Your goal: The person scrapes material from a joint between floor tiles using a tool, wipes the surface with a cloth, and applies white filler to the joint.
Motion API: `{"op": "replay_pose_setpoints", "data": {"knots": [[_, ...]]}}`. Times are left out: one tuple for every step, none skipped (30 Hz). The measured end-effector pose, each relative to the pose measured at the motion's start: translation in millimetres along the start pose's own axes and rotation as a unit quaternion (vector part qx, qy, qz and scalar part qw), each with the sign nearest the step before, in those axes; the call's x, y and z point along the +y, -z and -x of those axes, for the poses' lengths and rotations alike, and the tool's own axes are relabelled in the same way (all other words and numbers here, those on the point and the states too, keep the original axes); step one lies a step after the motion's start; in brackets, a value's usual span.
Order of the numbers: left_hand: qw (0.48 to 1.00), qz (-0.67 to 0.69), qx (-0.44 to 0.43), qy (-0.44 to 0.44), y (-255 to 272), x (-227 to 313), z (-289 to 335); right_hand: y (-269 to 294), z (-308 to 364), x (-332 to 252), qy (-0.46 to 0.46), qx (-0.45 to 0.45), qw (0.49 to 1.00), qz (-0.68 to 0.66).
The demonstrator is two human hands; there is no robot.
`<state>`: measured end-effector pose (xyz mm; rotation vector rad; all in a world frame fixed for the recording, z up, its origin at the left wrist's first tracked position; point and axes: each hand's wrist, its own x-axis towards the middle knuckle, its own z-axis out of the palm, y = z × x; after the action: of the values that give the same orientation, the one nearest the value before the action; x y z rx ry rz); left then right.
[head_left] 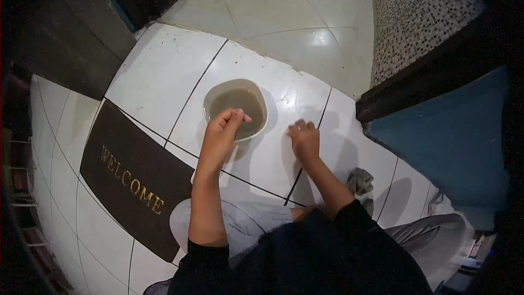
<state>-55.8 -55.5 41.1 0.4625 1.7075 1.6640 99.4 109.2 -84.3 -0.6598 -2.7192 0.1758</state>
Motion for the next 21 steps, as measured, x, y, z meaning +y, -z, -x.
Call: {"op": "replay_pose_setpoints", "data": {"knots": [[1.000, -0.002, 0.001, -0.003, 1, 1, 0, -1, 13, -6, -0.003, -0.032, 0.999, 0.013], [1.000, -0.011, 0.001, 0.001, 1, 1, 1, 0, 30, -12, 0.003, -0.069, 0.996, 0.053], [1.000, -0.021, 0.000, 0.005, 0, 2, 1, 1, 45, -19, 0.021, -0.012, 0.999, 0.039], [1.000, -0.021, -0.001, 0.004, -1, 3, -1, 2, 50, -15, 0.013, -0.038, 0.999, 0.019], [1.000, -0.020, -0.005, 0.005, -1, 3, 0, 11, 52, -16, 0.005, -0.065, 0.998, -0.001], [1.000, -0.020, -0.012, 0.008, -2, 3, 1, 12, 47, -16, 0.001, -0.066, 0.998, 0.000], [1.000, -0.021, -0.016, 0.010, -2, 2, 2, 10, 33, -13, -0.002, -0.048, 0.999, 0.023], [1.000, -0.024, -0.011, 0.009, 0, 2, 3, 9, 18, -12, -0.003, -0.030, 0.999, 0.044], [1.000, -0.025, -0.010, 0.005, -1, 2, 2, 4, 4, -5, -0.025, -0.035, 0.999, 0.010], [1.000, -0.024, -0.014, 0.004, -3, 1, 1, 3, 0, -3, -0.038, -0.029, 0.999, 0.024], [1.000, -0.023, -0.013, 0.003, -1, -1, -1, -1, -4, -6, -0.046, -0.024, 0.998, 0.033], [1.000, -0.023, -0.012, 0.002, 0, -1, -2, -1, 2, -8, -0.041, -0.033, 0.998, 0.026], [1.000, -0.023, -0.009, 0.001, 1, -1, -2, 1, 16, -11, -0.036, -0.043, 0.998, 0.019], [1.000, -0.021, -0.010, -0.005, 1, -4, -2, 3, 34, -17, -0.023, -0.086, 0.995, 0.053], [1.000, -0.018, -0.012, -0.012, 0, -4, -2, 8, 48, -21, -0.021, -0.085, 0.995, 0.054], [1.000, -0.016, -0.013, -0.011, -2, -5, -3, 10, 61, -23, -0.018, -0.066, 0.997, 0.026], [0.999, -0.023, -0.020, -0.012, -3, -2, -1, 14, 69, -24, -0.016, -0.046, 0.999, -0.003], [0.999, -0.030, -0.027, -0.013, -4, 0, 0, 11, 64, -21, -0.032, -0.047, 0.998, -0.021], [0.999, -0.029, -0.030, -0.011, -5, 0, 1, 6, 51, -11, -0.023, -0.034, 0.999, 0.015], [0.999, -0.035, -0.029, -0.005, -3, 2, 3, 3, 35, -3, -0.016, -0.020, 0.998, 0.050], [0.999, -0.039, -0.028, -0.002, -3, 2, 2, 2, 14, 5, -0.041, -0.016, 0.997, 0.069]]}}
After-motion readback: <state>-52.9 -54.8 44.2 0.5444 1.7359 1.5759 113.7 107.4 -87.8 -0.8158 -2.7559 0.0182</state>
